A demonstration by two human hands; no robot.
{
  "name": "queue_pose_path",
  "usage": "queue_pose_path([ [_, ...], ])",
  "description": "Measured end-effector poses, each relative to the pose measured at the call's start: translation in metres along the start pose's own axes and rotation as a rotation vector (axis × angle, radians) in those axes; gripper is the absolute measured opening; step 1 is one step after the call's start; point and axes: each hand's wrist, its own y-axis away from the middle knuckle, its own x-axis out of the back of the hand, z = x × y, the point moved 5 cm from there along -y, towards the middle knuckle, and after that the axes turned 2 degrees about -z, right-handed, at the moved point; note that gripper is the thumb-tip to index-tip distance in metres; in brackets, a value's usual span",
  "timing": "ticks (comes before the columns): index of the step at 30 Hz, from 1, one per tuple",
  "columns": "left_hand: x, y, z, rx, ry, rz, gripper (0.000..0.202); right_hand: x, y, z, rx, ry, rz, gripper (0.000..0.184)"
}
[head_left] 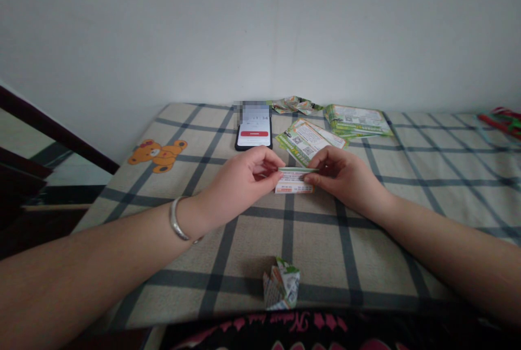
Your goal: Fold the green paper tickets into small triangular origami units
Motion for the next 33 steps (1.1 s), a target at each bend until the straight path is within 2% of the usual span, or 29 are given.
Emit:
queue_pose_path([
  [9,0.0006,0.0000,0.0055,-0.003,0.018,-0.004,0.011,0.0030,0.0027,-0.0063,0.076,-0.008,0.045,0.019],
  [19,0.0035,-0.0006,0.0002,-0.004,-0.038,0.016,0.011,0.0044,0.0034,-0.0009,0.061,-0.078,0.077,0.023],
  [24,0.0030,-0.0007,0.0051,-0.028,-0.063,0.004,0.011,0.0048,0.0027,-0.0047,0.055,-0.070,0.096,0.023],
  [28,0.0017,0.0001,0.0086,-0.018,-0.052,0.011,0.019,0.0052,0.0033,-0.0079,0.079,-0.057,0.117,0.022],
  [33,0.0019,0.0004,0.0093,-0.007,-0.105,0.022,0.010,0.0026,0.0047,-0.0084,0.088,-0.045,0.096,0.020],
])
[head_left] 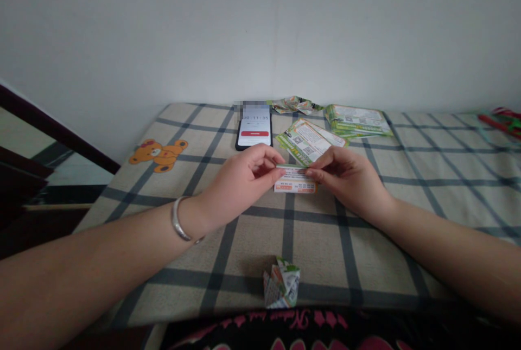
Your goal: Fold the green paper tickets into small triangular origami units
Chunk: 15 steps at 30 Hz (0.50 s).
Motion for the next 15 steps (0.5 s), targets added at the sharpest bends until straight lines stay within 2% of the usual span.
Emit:
queue_pose_path([
  [9,0.002,0.001,-0.005,-0.011,-0.037,0.024,0.011,-0.001,0.000,0.000,-0.003,0.071,-0.014,0.022],
  [15,0.002,0.003,0.008,-0.130,-0.282,0.019,0.004,-0.007,0.001,-0.005,-0.005,0.200,-0.109,0.016],
])
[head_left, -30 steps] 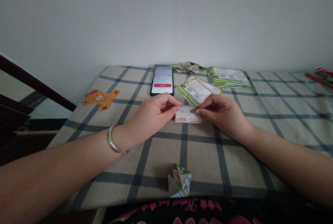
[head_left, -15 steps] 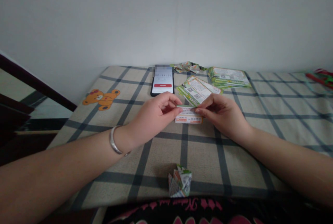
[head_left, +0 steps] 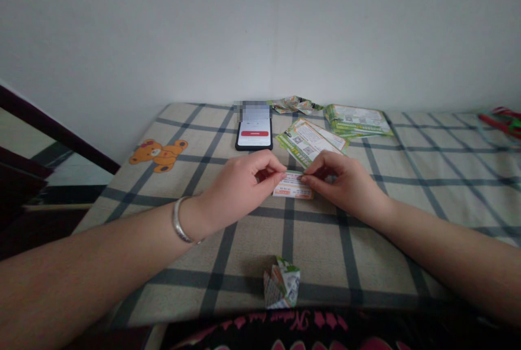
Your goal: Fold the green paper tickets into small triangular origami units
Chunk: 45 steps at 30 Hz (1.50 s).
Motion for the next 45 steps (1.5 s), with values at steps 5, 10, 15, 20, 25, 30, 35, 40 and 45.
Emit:
queue_pose_path([
  [5,0.002,0.002,0.012,-0.132,-0.130,-0.010,0.005,0.001,0.000,-0.011,0.108,0.111,-0.011,0.011],
  [10,0.003,0.007,0.023,-0.311,-0.279,0.016,0.011,0.003,0.003,-0.026,0.307,0.252,-0.019,0.007],
  [15,0.005,0.007,0.021,-0.301,-0.288,0.048,0.009,0.005,0.004,-0.031,0.342,0.205,0.007,0.011],
  [20,0.005,0.003,0.013,-0.165,-0.178,0.027,0.009,0.010,0.004,-0.025,0.300,0.169,0.067,0.014],
  [25,0.006,0.000,0.011,-0.148,-0.054,0.038,0.003,0.016,0.004,-0.023,0.293,0.183,0.117,0.017],
  [30,0.006,-0.002,0.008,-0.173,-0.060,0.060,0.007,0.017,0.005,-0.026,0.323,0.196,0.146,0.016],
  [35,0.007,-0.003,0.005,-0.171,-0.071,0.061,0.008,0.017,0.006,-0.026,0.348,0.203,0.151,0.014],
  [40,0.007,-0.003,0.001,-0.135,-0.029,0.056,0.009,0.017,0.007,-0.028,0.361,0.219,0.161,0.015],
  [45,0.004,-0.003,-0.006,-0.030,0.074,0.049,0.012,0.016,0.007,-0.031,0.379,0.240,0.150,0.014],
])
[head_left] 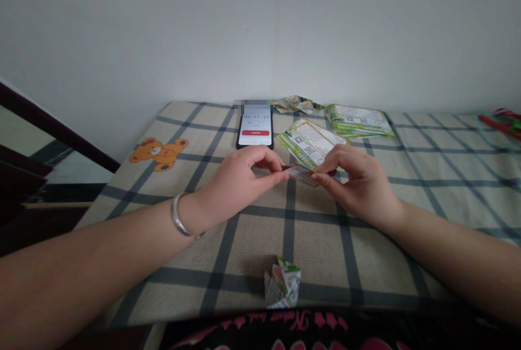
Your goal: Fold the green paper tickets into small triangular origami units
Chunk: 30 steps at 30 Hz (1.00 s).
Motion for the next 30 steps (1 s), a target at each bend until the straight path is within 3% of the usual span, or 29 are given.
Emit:
queue_pose_path([
  [9,-0.001,0.001,0.003,0.058,-0.111,-0.075,0.012,0.000,0.000,0.003,-0.019,-0.004,-0.007,0.015],
  [20,-0.001,0.002,0.008,-0.023,-0.221,-0.108,0.013,-0.003,0.002,0.011,-0.122,-0.109,0.004,0.015],
  [25,-0.006,0.004,0.014,-0.170,-0.367,-0.160,0.008,-0.006,0.000,0.006,-0.075,-0.091,-0.058,0.014],
  [30,-0.005,0.007,0.026,-0.266,-0.326,-0.144,0.006,-0.011,0.000,0.000,-0.011,-0.128,-0.142,0.013],
])
